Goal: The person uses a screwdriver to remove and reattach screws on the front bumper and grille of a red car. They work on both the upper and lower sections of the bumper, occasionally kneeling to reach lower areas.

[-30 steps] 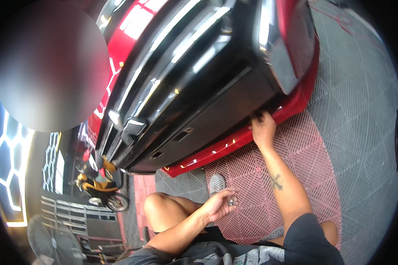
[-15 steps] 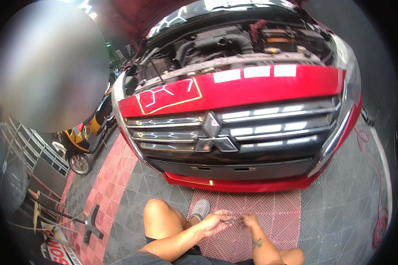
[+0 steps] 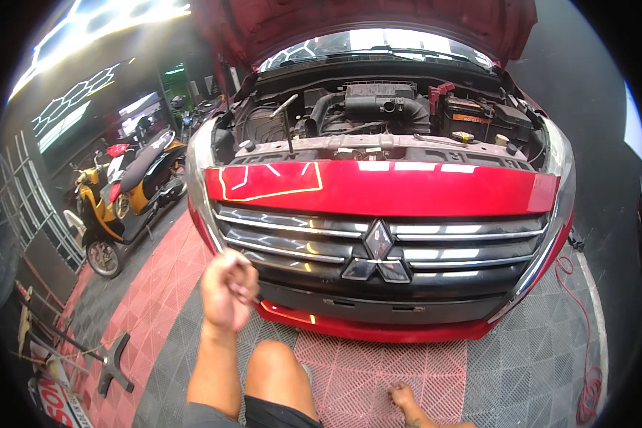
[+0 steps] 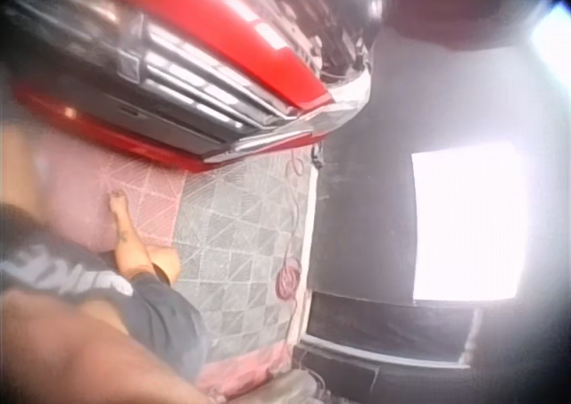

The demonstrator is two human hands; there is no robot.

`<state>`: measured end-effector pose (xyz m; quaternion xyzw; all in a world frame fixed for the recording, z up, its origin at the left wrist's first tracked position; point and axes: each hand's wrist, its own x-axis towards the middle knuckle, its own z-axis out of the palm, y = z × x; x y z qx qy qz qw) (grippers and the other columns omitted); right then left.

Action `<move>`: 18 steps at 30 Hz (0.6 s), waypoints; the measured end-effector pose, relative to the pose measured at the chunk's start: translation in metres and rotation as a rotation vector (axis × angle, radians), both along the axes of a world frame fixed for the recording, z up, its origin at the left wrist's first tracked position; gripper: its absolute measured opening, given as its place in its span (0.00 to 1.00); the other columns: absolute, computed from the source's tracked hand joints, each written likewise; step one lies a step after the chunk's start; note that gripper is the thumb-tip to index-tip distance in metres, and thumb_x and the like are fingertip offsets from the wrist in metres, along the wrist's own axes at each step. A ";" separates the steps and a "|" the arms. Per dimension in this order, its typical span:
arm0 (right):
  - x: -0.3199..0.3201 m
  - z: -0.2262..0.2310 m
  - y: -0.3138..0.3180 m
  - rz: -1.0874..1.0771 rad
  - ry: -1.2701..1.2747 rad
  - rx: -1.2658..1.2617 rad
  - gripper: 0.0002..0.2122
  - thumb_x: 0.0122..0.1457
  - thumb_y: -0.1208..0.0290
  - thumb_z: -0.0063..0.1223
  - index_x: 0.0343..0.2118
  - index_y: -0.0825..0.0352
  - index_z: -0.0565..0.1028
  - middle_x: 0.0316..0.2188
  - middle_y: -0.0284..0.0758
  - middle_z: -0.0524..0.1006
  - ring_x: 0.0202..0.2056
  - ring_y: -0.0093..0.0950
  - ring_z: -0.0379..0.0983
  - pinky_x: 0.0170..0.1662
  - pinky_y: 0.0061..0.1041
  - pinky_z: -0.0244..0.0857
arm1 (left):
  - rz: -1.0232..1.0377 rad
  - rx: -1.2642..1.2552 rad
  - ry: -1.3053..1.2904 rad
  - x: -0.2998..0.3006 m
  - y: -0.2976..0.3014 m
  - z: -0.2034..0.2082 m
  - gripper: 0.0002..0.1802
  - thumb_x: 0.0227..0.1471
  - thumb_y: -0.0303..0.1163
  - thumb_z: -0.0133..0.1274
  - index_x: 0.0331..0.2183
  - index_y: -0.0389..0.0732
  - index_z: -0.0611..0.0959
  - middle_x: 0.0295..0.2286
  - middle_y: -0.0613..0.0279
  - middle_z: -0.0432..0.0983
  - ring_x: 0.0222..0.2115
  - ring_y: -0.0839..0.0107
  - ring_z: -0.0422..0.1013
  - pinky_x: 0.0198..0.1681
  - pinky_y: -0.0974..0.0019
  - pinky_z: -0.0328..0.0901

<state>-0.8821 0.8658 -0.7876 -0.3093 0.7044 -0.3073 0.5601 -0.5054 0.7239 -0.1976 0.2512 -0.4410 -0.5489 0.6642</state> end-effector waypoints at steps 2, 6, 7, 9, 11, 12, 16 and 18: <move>-0.037 -0.012 -0.006 -0.052 0.119 -0.016 0.17 0.62 0.71 0.62 0.51 0.74 0.78 0.32 0.38 0.83 0.28 0.29 0.79 0.27 0.29 0.71 | 0.238 -0.193 -0.150 -0.004 -0.061 0.043 0.14 0.67 0.39 0.51 0.31 0.41 0.79 0.15 0.76 0.59 0.15 0.83 0.56 0.16 0.72 0.49; -0.006 0.058 0.067 -0.141 0.098 0.204 0.16 0.60 0.73 0.62 0.48 0.75 0.80 0.29 0.37 0.82 0.28 0.28 0.80 0.30 0.28 0.72 | 0.917 -0.438 -1.307 0.023 -0.166 0.117 0.20 0.63 0.41 0.59 0.38 0.29 0.88 0.26 0.53 0.84 0.26 0.71 0.75 0.34 0.62 0.69; 0.008 0.090 0.073 -0.161 0.081 0.217 0.16 0.59 0.72 0.63 0.48 0.75 0.80 0.30 0.38 0.83 0.28 0.27 0.79 0.32 0.28 0.73 | 0.816 -0.430 -1.375 0.034 -0.197 0.127 0.20 0.61 0.42 0.61 0.41 0.33 0.89 0.27 0.53 0.84 0.25 0.74 0.74 0.34 0.64 0.69; 0.014 0.145 0.093 -0.209 0.111 0.148 0.16 0.59 0.71 0.64 0.47 0.74 0.81 0.30 0.37 0.83 0.28 0.26 0.78 0.35 0.28 0.73 | 0.554 -0.260 -1.411 0.012 -0.225 0.148 0.24 0.57 0.46 0.66 0.46 0.37 0.89 0.27 0.56 0.83 0.24 0.76 0.73 0.33 0.66 0.69; 0.018 0.217 0.111 -0.131 0.186 0.019 0.16 0.59 0.70 0.65 0.47 0.73 0.82 0.30 0.37 0.83 0.29 0.25 0.78 0.36 0.27 0.73 | 0.433 -0.133 -1.481 -0.014 -0.239 0.166 0.26 0.55 0.49 0.67 0.48 0.39 0.89 0.25 0.57 0.83 0.24 0.74 0.74 0.32 0.65 0.69; 0.021 0.265 0.109 -0.090 0.223 -0.052 0.16 0.59 0.70 0.65 0.48 0.73 0.82 0.30 0.37 0.83 0.30 0.25 0.78 0.36 0.27 0.73 | 0.371 -0.071 -1.456 -0.022 -0.250 0.171 0.27 0.55 0.50 0.67 0.49 0.41 0.89 0.24 0.56 0.83 0.24 0.71 0.75 0.32 0.63 0.70; 0.029 0.471 0.089 -0.024 0.292 -0.164 0.14 0.62 0.69 0.64 0.47 0.72 0.82 0.30 0.37 0.83 0.30 0.25 0.78 0.37 0.27 0.73 | 0.383 0.060 -1.426 -0.021 -0.287 0.158 0.25 0.58 0.58 0.61 0.36 0.43 0.90 0.26 0.44 0.83 0.33 0.44 0.81 0.38 0.45 0.72; 0.032 0.555 0.066 -0.067 0.205 -0.173 0.12 0.64 0.71 0.62 0.46 0.73 0.81 0.30 0.36 0.83 0.31 0.25 0.78 0.37 0.27 0.74 | 0.466 0.112 -1.397 -0.013 -0.291 0.154 0.23 0.60 0.53 0.62 0.35 0.41 0.89 0.23 0.42 0.80 0.30 0.40 0.78 0.35 0.47 0.70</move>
